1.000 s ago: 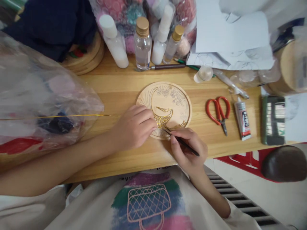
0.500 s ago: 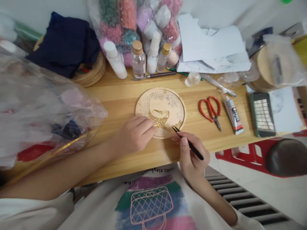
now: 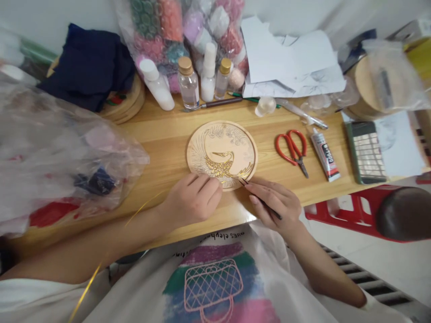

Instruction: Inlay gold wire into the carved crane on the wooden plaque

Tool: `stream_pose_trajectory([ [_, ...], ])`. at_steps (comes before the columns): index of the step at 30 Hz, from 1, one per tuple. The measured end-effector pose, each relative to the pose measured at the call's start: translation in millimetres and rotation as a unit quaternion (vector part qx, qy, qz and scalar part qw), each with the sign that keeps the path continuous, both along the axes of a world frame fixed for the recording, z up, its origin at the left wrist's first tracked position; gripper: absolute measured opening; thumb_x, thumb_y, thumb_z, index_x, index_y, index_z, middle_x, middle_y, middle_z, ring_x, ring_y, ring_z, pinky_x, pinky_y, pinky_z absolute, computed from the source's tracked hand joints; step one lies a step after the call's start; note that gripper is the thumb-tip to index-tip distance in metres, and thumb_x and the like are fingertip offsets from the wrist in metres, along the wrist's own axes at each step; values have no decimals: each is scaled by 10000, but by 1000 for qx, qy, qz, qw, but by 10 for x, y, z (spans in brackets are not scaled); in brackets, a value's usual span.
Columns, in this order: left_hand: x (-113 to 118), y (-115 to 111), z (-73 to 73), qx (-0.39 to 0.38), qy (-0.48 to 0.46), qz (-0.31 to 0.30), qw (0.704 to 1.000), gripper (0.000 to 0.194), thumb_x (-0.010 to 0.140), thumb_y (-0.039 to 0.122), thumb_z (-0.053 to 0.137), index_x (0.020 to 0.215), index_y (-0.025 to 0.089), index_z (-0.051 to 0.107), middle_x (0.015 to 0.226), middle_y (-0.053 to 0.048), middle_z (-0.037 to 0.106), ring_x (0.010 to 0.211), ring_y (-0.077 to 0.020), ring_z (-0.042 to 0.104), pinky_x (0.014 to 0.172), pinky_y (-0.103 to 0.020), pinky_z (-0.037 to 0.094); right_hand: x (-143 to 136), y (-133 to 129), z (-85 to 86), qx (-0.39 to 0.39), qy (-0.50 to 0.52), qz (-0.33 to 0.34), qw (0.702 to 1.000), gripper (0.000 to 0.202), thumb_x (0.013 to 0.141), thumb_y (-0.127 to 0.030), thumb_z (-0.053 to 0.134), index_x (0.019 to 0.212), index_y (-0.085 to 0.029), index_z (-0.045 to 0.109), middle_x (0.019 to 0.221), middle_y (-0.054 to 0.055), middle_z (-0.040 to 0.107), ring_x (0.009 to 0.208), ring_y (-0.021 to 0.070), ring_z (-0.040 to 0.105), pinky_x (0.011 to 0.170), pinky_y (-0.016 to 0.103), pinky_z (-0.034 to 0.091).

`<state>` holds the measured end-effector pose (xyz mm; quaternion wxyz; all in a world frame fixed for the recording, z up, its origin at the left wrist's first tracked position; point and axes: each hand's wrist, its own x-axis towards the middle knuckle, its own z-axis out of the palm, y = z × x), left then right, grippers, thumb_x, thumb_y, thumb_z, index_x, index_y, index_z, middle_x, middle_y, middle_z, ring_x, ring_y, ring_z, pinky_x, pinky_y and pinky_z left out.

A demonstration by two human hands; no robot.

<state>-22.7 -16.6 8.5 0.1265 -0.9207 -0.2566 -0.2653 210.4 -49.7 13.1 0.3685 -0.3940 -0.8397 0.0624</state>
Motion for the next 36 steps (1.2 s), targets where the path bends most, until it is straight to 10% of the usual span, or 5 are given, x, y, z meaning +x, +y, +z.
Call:
stream_pose_trajectory([
  [15, 23, -20, 135, -30, -3, -43, 999, 105, 902, 65, 564, 843, 98, 644, 707, -36, 654, 615, -147, 586, 524, -288, 442, 153, 115, 31, 53, -69, -4, 996, 296, 874, -134, 618, 1169, -148, 622, 926, 101, 779, 856, 217, 754, 664, 299, 613],
  [22, -11, 10, 130, -36, -55, -86, 994, 148, 913, 62, 541, 823, 119, 642, 726, -18, 683, 603, -118, 608, 518, -261, 480, 429, 373, -41, 50, -205, -141, 967, 366, 889, -88, 524, 1214, -229, 618, 1006, 109, 716, 857, 244, 688, 701, 373, 545],
  [28, -21, 10, 82, -42, -73, -90, 992, 176, 941, 66, 498, 839, 120, 630, 740, -16, 689, 631, -124, 634, 534, -265, 512, 572, 684, 60, -11, -330, -100, 939, 372, 958, -138, 470, 1302, -231, 578, 1238, 113, 676, 1130, 302, 613, 852, 444, 501],
  [32, -34, -38, 78, -87, -77, -75, 990, 175, 962, 63, 461, 901, 113, 617, 777, -23, 687, 727, -144, 652, 622, -290, 543, 427, 463, 192, -8, -286, -84, 955, 414, 953, -131, 503, 1362, -188, 537, 1167, 114, 695, 1072, 272, 617, 825, 395, 497],
  [36, -49, -101, 138, -131, -63, -57, 988, 145, 973, 77, 473, 940, 109, 611, 807, -20, 688, 784, -154, 657, 681, -311, 551, 167, 160, 150, -1, -195, 67, 979, 421, 888, -135, 631, 1302, -86, 572, 957, 92, 713, 822, 203, 586, 657, 329, 485],
])
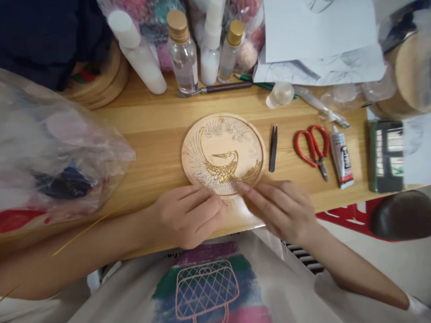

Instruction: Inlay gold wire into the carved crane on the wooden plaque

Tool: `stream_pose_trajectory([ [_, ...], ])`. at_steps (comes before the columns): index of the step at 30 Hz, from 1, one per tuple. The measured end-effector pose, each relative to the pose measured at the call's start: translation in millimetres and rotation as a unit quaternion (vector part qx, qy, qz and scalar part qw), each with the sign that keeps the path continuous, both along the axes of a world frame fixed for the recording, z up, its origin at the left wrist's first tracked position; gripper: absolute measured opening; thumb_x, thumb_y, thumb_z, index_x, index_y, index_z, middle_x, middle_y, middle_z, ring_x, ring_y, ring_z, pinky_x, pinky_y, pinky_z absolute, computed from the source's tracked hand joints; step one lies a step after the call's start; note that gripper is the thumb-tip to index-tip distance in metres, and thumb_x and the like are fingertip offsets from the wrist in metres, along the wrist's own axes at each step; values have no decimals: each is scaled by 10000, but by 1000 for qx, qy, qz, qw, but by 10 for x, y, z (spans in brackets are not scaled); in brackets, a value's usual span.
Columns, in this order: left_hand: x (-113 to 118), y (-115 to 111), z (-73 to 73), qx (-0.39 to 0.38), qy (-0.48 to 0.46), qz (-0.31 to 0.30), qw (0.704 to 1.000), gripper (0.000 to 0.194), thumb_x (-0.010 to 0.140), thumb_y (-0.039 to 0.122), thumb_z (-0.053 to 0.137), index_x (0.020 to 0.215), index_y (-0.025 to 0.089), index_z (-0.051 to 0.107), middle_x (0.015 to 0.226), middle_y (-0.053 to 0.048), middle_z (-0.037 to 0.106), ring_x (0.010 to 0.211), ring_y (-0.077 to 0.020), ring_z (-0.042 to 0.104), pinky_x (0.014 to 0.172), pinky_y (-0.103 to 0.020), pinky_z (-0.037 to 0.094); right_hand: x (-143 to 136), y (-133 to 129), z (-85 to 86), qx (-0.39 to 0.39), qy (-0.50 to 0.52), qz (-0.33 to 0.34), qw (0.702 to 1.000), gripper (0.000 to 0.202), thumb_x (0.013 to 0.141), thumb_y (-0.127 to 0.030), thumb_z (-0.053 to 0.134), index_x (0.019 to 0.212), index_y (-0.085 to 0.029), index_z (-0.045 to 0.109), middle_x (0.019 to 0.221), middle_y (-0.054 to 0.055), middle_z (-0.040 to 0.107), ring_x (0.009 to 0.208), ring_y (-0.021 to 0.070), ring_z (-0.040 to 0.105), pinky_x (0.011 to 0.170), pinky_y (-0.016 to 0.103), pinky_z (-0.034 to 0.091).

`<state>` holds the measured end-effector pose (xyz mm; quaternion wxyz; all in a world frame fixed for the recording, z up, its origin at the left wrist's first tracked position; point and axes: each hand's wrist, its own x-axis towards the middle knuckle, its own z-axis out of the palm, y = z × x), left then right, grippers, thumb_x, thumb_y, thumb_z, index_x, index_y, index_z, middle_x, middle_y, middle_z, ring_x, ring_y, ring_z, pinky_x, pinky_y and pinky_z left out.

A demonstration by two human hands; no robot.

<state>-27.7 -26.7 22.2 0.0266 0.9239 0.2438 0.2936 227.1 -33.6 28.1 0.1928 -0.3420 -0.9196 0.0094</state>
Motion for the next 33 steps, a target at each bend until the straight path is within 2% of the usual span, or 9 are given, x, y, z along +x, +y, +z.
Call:
stream_pose_trajectory([
  [2, 1, -20, 10, -5, 7, 6, 1000, 151, 984, 98, 467, 945, 112, 612, 815, -16, 684, 802, -153, 659, 696, -312, 553, -114, -61, -60, -24, 5, 14, 1000, 383, 882, -137, 636, 1255, -62, 595, 859, 74, 690, 755, 190, 552, 622, 319, 471],
  [6, 15, -8, -34, 1, 0, 6, 1000, 179, 991, 112, 447, 922, 108, 612, 810, -22, 676, 780, -155, 659, 680, -313, 546, -218, -39, -137, -20, 3, -3, 1000, 341, 925, -183, 594, 1244, -64, 598, 732, 39, 616, 706, 189, 508, 617, 313, 465],
  [9, 10, 46, -59, 25, -24, -7, 999, 205, 984, 100, 438, 886, 100, 618, 804, -31, 676, 739, -149, 655, 645, -303, 534, -216, -9, -135, -21, -9, -4, 1000, 335, 971, -237, 535, 1248, -58, 594, 743, 45, 598, 723, 192, 506, 629, 316, 461],
  [13, -29, 112, -19, 27, 4, -48, 998, 191, 972, 105, 467, 880, 110, 634, 828, -30, 689, 708, -126, 649, 591, -275, 526, -215, -2, -106, -27, -26, -1, 999, 347, 992, -258, 499, 1260, -59, 594, 755, 45, 575, 723, 191, 490, 626, 317, 441],
  [18, -43, 116, 28, 14, 14, -48, 999, 177, 961, 113, 488, 885, 109, 648, 828, -26, 692, 701, -129, 659, 581, -273, 537, -241, -3, -98, -22, -39, -1, 999, 342, 983, -260, 524, 1240, -54, 618, 741, 39, 539, 718, 193, 456, 635, 325, 419],
  [27, -21, 129, 24, 25, 5, -44, 999, 168, 945, 115, 506, 854, 124, 648, 799, -11, 685, 683, -122, 655, 585, -265, 545, -241, -22, -96, 0, -78, -7, 997, 347, 983, -257, 530, 1273, -80, 603, 758, 32, 546, 723, 186, 441, 633, 325, 386],
  [33, -4, 147, 31, 27, 3, -44, 999, 186, 948, 107, 483, 856, 110, 644, 762, -15, 680, 671, -129, 649, 568, -264, 534, -275, 5, -24, 21, -107, 13, 994, 364, 954, -232, 577, 1255, -27, 590, 787, 47, 600, 718, 185, 460, 604, 331, 371],
])
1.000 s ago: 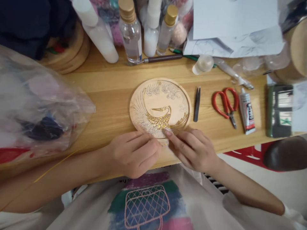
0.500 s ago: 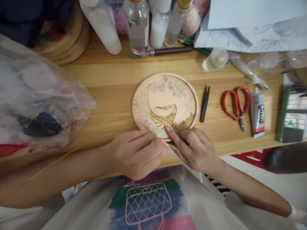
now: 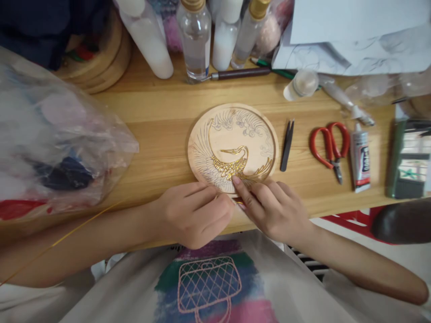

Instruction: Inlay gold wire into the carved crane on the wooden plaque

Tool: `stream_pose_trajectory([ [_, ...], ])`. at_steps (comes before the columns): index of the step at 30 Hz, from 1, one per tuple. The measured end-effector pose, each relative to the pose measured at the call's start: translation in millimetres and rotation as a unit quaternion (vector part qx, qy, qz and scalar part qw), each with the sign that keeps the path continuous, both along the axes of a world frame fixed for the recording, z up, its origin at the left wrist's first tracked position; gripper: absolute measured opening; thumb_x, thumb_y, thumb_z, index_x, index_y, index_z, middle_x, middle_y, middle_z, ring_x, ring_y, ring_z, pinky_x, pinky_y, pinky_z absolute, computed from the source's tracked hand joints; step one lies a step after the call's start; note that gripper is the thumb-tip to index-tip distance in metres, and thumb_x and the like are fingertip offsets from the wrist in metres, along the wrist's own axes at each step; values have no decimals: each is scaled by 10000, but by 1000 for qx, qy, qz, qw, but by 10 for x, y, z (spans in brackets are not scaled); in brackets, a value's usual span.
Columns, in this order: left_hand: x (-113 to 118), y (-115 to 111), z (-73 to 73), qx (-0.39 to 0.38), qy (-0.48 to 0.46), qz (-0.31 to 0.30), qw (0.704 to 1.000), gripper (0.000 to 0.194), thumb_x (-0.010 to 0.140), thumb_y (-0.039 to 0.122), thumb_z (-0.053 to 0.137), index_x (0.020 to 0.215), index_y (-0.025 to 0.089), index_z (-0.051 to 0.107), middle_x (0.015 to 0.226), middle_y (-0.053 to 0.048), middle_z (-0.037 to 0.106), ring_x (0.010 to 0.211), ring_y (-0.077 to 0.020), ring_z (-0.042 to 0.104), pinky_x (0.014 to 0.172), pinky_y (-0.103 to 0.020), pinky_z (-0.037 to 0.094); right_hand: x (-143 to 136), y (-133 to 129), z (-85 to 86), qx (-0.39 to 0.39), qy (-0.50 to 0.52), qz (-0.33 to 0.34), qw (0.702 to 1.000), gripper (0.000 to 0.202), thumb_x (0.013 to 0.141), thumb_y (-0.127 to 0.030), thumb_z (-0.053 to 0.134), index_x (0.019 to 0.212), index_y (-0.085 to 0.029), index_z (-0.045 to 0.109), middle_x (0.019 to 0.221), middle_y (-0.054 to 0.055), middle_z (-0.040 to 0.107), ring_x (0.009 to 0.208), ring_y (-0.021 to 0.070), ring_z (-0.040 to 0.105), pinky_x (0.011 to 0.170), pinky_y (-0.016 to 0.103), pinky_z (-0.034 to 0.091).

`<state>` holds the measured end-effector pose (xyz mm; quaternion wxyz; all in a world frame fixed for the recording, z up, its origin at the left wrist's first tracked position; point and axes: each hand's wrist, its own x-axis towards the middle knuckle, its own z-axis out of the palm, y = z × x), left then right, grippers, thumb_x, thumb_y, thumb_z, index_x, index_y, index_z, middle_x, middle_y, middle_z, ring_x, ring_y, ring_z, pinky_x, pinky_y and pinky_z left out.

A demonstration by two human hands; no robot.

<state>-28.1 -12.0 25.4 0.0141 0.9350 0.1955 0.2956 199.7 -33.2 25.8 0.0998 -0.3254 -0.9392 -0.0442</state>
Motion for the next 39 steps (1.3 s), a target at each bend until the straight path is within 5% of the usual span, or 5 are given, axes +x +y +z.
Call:
stream_pose_trajectory([
  [25, -5, -69, -131, 13, -18, -5, 1000, 170, 956, 102, 461, 915, 91, 626, 826, -62, 668, 763, -176, 655, 684, -317, 523, -36, 5, -75, -18, 84, -25, 996, 331, 951, -255, 572, 1193, -38, 638, 815, 74, 628, 774, 187, 578, 638, 311, 493],
  [36, -20, -53, -134, 19, -11, 3, 1000, 164, 951, 124, 477, 881, 118, 626, 803, -37, 664, 729, -152, 624, 652, -292, 516, 39, -4, -45, -53, 66, 8, 996, 445, 935, -204, 587, 1332, -9, 535, 860, 93, 628, 837, 212, 583, 715, 339, 551],
  [39, -19, -50, -126, 21, -7, 1, 1000, 128, 931, 125, 513, 882, 115, 631, 805, -41, 665, 724, -154, 609, 645, -292, 506, 31, -14, -48, -37, 42, 11, 998, 570, 959, -241, 555, 1476, -56, 401, 841, 71, 604, 778, 204, 545, 671, 338, 529],
])
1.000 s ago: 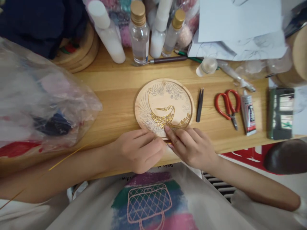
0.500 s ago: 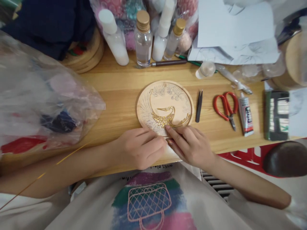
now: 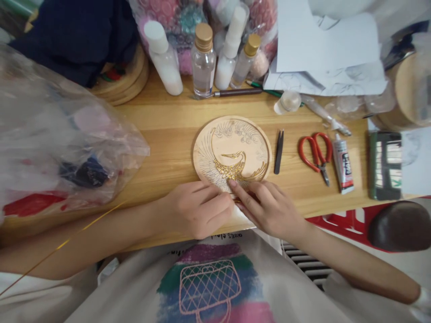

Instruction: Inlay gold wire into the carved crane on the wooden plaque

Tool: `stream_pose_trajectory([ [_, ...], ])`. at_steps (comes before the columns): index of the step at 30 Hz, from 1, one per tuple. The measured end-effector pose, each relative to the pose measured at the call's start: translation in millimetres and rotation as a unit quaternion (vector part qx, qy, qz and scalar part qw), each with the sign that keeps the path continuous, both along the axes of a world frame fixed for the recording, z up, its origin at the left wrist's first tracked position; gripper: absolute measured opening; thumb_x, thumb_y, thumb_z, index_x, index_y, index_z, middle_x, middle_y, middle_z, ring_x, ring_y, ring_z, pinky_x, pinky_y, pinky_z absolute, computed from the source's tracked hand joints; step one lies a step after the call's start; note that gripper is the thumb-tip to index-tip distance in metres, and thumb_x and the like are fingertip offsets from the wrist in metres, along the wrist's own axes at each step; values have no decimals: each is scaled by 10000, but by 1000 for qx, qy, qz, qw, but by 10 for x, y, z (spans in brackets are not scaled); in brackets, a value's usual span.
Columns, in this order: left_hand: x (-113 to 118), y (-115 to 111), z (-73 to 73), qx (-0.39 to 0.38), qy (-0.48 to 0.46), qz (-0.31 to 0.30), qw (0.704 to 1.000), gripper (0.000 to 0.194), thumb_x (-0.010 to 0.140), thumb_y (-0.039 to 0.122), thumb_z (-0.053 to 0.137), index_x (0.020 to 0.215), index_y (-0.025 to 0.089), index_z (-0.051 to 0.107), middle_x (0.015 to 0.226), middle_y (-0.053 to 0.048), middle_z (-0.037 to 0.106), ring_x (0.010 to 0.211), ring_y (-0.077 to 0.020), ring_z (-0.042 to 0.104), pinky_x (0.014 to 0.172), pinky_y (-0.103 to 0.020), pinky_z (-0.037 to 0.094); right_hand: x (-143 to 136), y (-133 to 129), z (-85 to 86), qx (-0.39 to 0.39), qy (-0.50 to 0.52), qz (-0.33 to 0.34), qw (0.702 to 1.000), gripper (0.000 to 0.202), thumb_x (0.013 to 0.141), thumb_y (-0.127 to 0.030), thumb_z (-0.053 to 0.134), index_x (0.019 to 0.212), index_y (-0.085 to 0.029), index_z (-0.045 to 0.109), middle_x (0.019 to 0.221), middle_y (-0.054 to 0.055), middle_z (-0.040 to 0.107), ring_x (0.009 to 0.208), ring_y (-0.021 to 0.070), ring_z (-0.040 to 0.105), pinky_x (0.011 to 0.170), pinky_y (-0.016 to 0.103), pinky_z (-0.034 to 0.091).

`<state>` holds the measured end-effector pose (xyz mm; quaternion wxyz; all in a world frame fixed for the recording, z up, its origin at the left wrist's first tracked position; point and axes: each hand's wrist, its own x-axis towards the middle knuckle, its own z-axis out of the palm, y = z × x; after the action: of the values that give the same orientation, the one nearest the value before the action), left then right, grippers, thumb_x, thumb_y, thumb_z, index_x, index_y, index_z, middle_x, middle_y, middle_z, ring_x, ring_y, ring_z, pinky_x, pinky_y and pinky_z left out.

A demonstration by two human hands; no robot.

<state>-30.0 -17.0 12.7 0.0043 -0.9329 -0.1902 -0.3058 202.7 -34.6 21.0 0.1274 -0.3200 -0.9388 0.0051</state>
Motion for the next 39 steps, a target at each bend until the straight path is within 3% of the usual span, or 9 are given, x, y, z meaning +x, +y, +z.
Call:
stream_pose_trajectory([
  [2, 3, -1, 6, 0, 5, -3, 1000, 123, 929, 121, 515, 893, 111, 633, 817, -45, 668, 722, -154, 607, 638, -294, 503, -19, -3, 5, 1, -9, -7, 1000, 569, 985, -288, 508, 1497, -78, 376, 842, 70, 598, 760, 202, 528, 654, 336, 518],
  [7, 16, -11, 0, -5, -6, 6, 1000, 169, 952, 114, 472, 869, 120, 619, 792, -33, 666, 700, -151, 608, 610, -295, 494, -55, 13, 25, 18, -28, -4, 999, 410, 999, -319, 482, 1292, -54, 591, 806, 71, 591, 738, 194, 507, 639, 321, 497],
  [14, 5, 7, -56, 35, -17, -1, 999, 87, 922, 119, 559, 866, 112, 625, 792, -43, 666, 688, -148, 616, 597, -291, 466, -55, 4, -13, 1, -15, -5, 1000, 435, 978, -305, 525, 1343, -72, 558, 839, 77, 599, 768, 200, 542, 652, 332, 493],
  [19, 48, 4, -80, 45, -37, 30, 998, 162, 933, 125, 535, 796, 149, 618, 761, -19, 661, 625, -125, 561, 560, -285, 424, -5, 95, 79, -129, 96, -16, 987, 329, 970, -205, 472, 1282, -106, 508, 923, 90, 632, 800, 185, 598, 686, 323, 532],
  [22, 62, 15, -74, 65, -44, 35, 996, 176, 926, 112, 525, 780, 149, 615, 703, -1, 636, 565, -123, 513, 512, -289, 386, 55, 220, 212, -227, 165, -96, 955, 197, 905, -151, 479, 1101, -153, 499, 897, 65, 660, 697, 145, 612, 595, 266, 501],
  [26, 39, 55, -18, 91, -37, 36, 994, 147, 915, 94, 539, 799, 139, 619, 677, 8, 617, 583, -123, 521, 540, -275, 403, 108, 393, 366, -301, 92, -240, 918, 47, 825, -155, 520, 858, -189, 519, 657, -4, 637, 570, 141, 596, 532, 244, 434],
  [30, 8, 119, 17, 70, -49, 87, 993, 171, 936, 104, 513, 808, 143, 619, 752, -28, 650, 749, -160, 585, 650, -293, 438, 54, 527, 415, -374, 51, -274, 885, 44, 831, -164, 523, 812, -184, 556, 724, 18, 693, 659, 148, 659, 611, 248, 483],
  [35, -4, 206, -20, -9, -70, 145, 987, 198, 946, 146, 518, 775, 160, 617, 745, -27, 634, 751, -177, 552, 696, -332, 402, -33, 644, 432, -334, -9, -313, 889, 104, 877, -242, 561, 810, -177, 606, 762, 30, 715, 705, 157, 668, 640, 247, 464],
  [39, -8, 225, -46, -52, -70, 144, 986, 210, 954, 164, 513, 777, 161, 625, 760, -31, 640, 765, -183, 553, 708, -335, 388, -2, 749, 470, -223, -94, -432, 869, 189, 914, -277, 527, 901, -114, 624, 851, 174, 710, 830, 293, 679, 640, 323, 403],
])
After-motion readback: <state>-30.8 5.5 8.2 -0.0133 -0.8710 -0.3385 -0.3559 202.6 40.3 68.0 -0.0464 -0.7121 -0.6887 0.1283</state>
